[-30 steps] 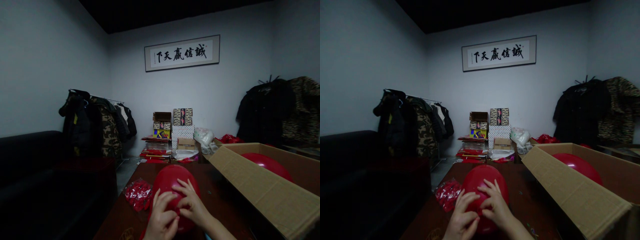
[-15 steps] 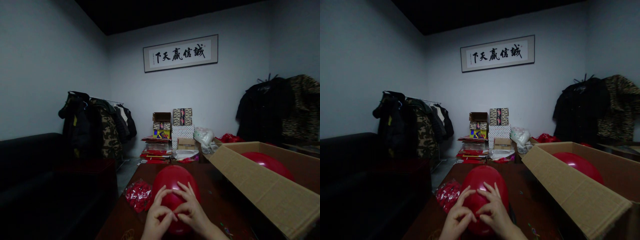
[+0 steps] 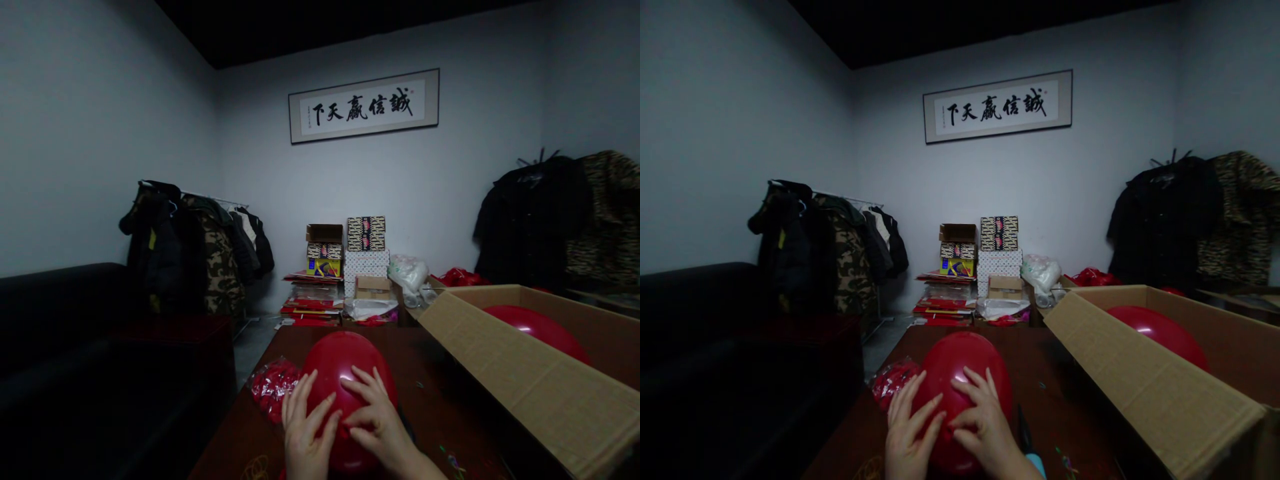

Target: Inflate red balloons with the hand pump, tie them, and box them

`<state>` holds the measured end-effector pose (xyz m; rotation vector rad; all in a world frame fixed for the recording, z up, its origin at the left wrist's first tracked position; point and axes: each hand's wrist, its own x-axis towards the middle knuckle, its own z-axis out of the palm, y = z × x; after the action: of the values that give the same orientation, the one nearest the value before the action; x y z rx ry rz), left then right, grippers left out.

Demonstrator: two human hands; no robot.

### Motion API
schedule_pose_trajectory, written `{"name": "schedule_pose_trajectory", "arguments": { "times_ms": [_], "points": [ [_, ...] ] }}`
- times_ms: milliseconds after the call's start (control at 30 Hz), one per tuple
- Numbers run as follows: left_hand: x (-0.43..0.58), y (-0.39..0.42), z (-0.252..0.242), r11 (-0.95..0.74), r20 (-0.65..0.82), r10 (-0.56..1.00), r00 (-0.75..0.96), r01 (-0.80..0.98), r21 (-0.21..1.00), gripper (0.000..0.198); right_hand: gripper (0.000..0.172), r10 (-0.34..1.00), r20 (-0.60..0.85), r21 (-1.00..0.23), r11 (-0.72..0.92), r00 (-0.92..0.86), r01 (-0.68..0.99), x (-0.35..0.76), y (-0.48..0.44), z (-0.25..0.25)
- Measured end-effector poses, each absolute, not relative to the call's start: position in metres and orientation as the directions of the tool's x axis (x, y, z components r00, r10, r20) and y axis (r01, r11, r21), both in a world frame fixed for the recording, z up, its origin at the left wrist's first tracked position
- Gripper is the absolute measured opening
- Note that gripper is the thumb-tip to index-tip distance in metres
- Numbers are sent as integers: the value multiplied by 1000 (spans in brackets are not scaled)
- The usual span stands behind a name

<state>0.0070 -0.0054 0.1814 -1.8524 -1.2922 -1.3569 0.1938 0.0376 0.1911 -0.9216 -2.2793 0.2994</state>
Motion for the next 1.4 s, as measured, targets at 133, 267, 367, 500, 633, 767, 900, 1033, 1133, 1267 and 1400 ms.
{"name": "schedule_pose_trajectory", "arguments": {
  "times_ms": [133,267,367,500,633,767,900,1033,1133,1267,1400],
  "points": [
    [-11,-4,177,-473,877,424,224,881,4,35,13,696,501,-461,718,-515,522,194,41,192],
    [-21,-7,183,-463,810,448,377,873,-150,41,13,705,474,-484,709,-527,513,193,41,197],
    [-16,-11,193,-483,749,454,483,839,-249,40,13,717,429,-470,697,-550,541,191,38,201],
    [-6,-16,205,-493,726,440,528,818,-296,35,9,705,424,-438,709,-569,553,190,37,203],
    [-2,-17,209,-499,737,416,533,811,-305,33,9,688,445,-424,726,-574,542,192,39,204],
    [-3,-15,208,-503,724,424,544,806,-312,33,9,678,456,-415,735,-577,536,192,38,204],
    [-3,-15,208,-502,732,411,544,805,-316,33,11,684,453,-420,730,-572,540,192,36,204],
    [-3,-15,209,-505,743,379,551,797,-333,32,12,682,457,-431,731,-570,529,192,36,203],
    [-1,-14,207,-509,759,360,542,796,-327,28,14,680,456,-431,733,-573,527,193,36,202],
    [2,-11,203,-502,778,366,511,812,-298,22,20,668,480,-406,743,-568,532,193,35,197],
    [4,-8,202,-504,769,403,497,821,-267,20,34,657,506,-402,753,-559,521,198,38,192]
  ]
}}
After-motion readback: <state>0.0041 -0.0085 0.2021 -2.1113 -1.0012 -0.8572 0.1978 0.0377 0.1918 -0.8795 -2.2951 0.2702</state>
